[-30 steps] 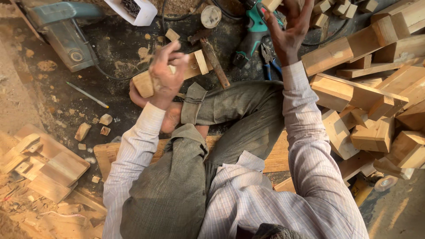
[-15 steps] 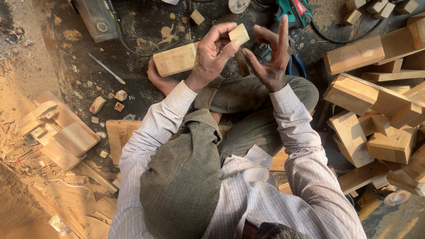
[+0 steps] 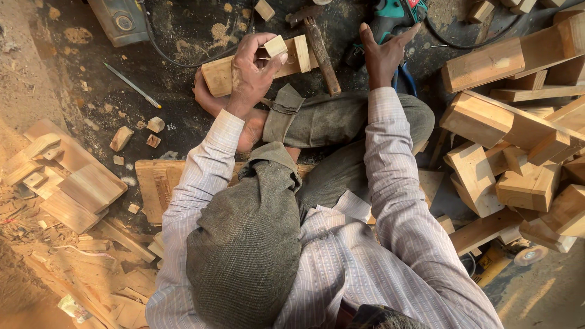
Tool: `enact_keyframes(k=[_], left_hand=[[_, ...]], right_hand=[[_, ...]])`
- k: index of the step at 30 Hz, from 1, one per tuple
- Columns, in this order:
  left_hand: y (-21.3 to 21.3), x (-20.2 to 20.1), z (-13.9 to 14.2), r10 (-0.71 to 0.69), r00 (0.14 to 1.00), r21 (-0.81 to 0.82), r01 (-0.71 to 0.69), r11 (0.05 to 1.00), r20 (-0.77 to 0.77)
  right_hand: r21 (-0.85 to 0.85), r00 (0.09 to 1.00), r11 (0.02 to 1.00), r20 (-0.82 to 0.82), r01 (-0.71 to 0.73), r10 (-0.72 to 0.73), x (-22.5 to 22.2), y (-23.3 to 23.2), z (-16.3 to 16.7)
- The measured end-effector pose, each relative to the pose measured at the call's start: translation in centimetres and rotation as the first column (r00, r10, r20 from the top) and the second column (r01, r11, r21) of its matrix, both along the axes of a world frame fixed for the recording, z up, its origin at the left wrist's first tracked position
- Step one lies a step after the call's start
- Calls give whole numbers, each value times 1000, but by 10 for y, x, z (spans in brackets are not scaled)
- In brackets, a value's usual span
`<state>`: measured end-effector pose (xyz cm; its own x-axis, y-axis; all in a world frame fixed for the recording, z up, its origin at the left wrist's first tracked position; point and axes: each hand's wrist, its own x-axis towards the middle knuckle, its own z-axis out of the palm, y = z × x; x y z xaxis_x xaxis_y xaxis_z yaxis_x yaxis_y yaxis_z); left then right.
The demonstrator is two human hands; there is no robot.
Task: The person sits on the floor of a woodworking shop surrounded by scrap wood and fits small wooden blocks and pieces together, checking how they join. They pick up and turn the pieces, use a cordless drill on a wood block, and tap a fitted joint with a stick-like mallet while holding the assembly in their lap.
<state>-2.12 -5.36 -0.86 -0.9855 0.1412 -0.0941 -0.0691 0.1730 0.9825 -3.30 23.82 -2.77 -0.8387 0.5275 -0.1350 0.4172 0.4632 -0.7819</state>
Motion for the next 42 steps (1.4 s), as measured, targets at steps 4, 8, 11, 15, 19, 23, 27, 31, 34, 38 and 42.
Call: enact_keyframes(k=[4,8,11,15,19,23,27,31,34,38,42], left_hand=[[-10,0,-4,15,998,-22,-17,1000,-54],[-15,0,0,0,996,147,14,989,-94],[-16,1,7,4,1000,132,0,991,-28],[-18,4,17,-53,980,-138,27,990,-193],[-20,7,21,-44,998,-62,41,997,-49],[-22,10,19,-118,927,-348,-15,937,-355],[-20,12,12,-145,895,-486,-88,869,-421],[-22,11,0,-97,916,-372,-60,926,-390],[-34,15,-8,-52,912,-303,-81,950,-407],[-51,24,-17,-51,894,-445,-172,879,-446],[-58,27,-20,-73,858,-434,-183,882,-508]], right_hand=[[69,987,997,-159,35,-24,-12,-7,5],[-527,930,838,-219,141,-294,-15,5,8],[-770,962,622,-36,147,-271,-15,19,9],[-920,955,370,11,126,-298,-12,34,9],[-988,939,154,-71,-20,-336,5,41,15],[-949,886,176,-309,-263,-345,37,54,32],[-878,835,-7,-453,-478,-312,59,80,46],[-865,829,43,-493,-500,-263,77,107,55],[-798,770,63,-596,-599,-227,96,109,64],[-828,834,-125,-525,-547,-171,113,93,89],[-898,898,-30,-439,-438,38,102,61,126]])
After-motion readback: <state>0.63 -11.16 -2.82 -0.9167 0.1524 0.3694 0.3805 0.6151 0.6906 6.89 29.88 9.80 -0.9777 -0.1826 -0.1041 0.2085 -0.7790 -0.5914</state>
